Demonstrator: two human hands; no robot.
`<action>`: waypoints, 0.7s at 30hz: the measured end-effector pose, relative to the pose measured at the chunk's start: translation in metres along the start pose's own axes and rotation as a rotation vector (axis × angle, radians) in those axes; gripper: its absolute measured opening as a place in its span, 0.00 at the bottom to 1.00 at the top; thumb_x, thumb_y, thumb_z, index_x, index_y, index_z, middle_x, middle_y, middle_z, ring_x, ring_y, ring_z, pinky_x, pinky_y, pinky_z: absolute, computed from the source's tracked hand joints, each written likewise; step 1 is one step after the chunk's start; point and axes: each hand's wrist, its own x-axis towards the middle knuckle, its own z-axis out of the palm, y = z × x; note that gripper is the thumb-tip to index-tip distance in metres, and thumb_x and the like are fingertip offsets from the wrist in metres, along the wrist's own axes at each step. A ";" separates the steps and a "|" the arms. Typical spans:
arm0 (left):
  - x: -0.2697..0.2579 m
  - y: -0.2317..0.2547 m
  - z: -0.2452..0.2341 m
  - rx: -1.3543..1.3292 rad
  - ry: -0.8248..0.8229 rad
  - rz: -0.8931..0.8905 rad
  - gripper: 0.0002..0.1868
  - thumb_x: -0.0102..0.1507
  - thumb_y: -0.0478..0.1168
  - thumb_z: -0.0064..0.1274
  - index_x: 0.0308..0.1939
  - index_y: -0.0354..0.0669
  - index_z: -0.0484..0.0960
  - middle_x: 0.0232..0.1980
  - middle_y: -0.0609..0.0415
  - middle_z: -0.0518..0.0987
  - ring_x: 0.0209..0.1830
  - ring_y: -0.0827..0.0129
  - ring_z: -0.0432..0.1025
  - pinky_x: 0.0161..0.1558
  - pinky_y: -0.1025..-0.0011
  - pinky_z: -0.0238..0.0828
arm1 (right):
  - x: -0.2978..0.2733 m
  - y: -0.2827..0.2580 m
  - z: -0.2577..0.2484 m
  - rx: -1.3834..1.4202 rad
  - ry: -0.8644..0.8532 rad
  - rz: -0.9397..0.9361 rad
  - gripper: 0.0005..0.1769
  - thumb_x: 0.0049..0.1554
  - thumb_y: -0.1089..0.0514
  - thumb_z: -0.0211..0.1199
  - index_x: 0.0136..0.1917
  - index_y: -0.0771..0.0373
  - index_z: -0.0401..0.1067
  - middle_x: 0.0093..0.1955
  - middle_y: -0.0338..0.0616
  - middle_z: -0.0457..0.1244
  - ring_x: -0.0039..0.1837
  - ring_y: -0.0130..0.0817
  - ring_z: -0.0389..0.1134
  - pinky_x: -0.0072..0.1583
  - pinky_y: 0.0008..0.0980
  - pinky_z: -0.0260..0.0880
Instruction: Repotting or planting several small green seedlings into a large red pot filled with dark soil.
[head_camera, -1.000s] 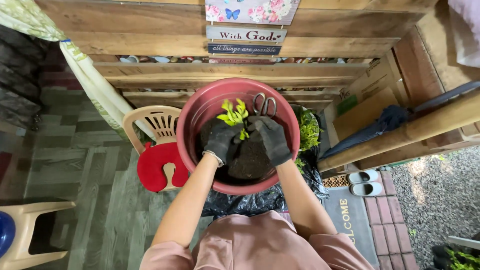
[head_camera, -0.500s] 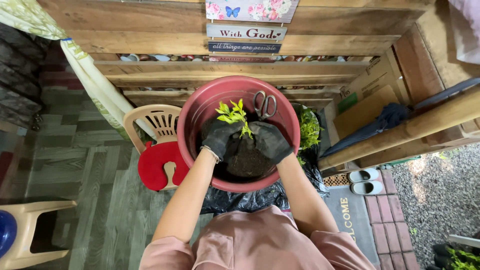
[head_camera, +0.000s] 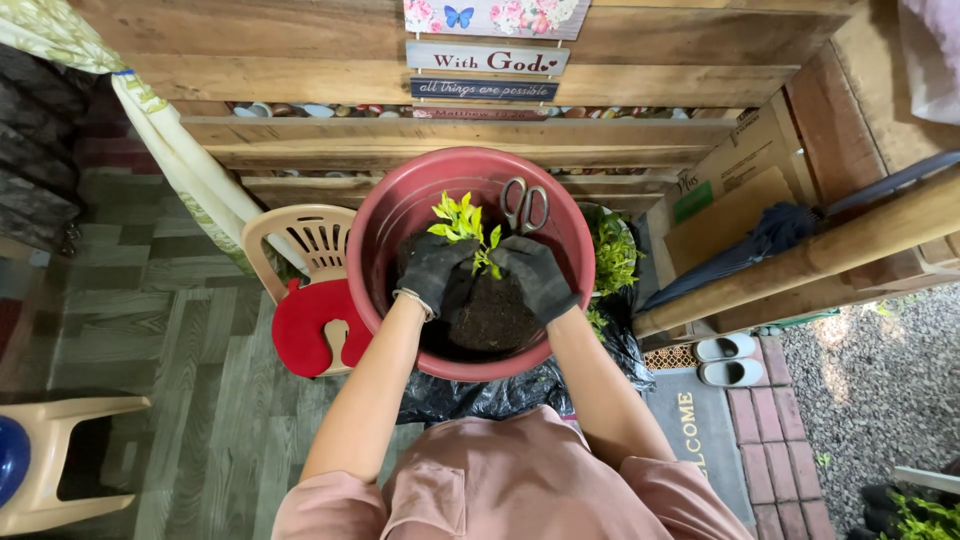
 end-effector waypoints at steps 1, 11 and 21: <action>0.006 -0.010 -0.005 -0.002 0.004 0.000 0.11 0.60 0.36 0.62 0.46 0.39 0.85 0.41 0.57 0.85 0.38 0.72 0.77 0.41 0.73 0.73 | 0.002 0.006 0.001 0.000 -0.004 0.001 0.11 0.58 0.57 0.67 0.52 0.66 0.77 0.47 0.40 0.69 0.50 0.25 0.69 0.53 0.26 0.68; 0.032 -0.045 -0.016 0.205 -0.030 0.153 0.17 0.58 0.38 0.66 0.50 0.37 0.85 0.45 0.54 0.85 0.44 0.72 0.78 0.48 0.72 0.76 | 0.012 0.040 0.000 0.340 0.015 0.192 0.10 0.55 0.65 0.69 0.50 0.68 0.73 0.44 0.44 0.70 0.45 0.34 0.73 0.48 0.34 0.75; 0.037 -0.055 -0.019 0.326 0.027 0.095 0.16 0.55 0.43 0.68 0.45 0.43 0.87 0.44 0.53 0.86 0.45 0.67 0.79 0.48 0.66 0.76 | 0.019 0.054 0.002 0.318 0.080 0.301 0.24 0.54 0.65 0.70 0.63 0.74 0.72 0.45 0.46 0.72 0.42 0.35 0.73 0.43 0.34 0.75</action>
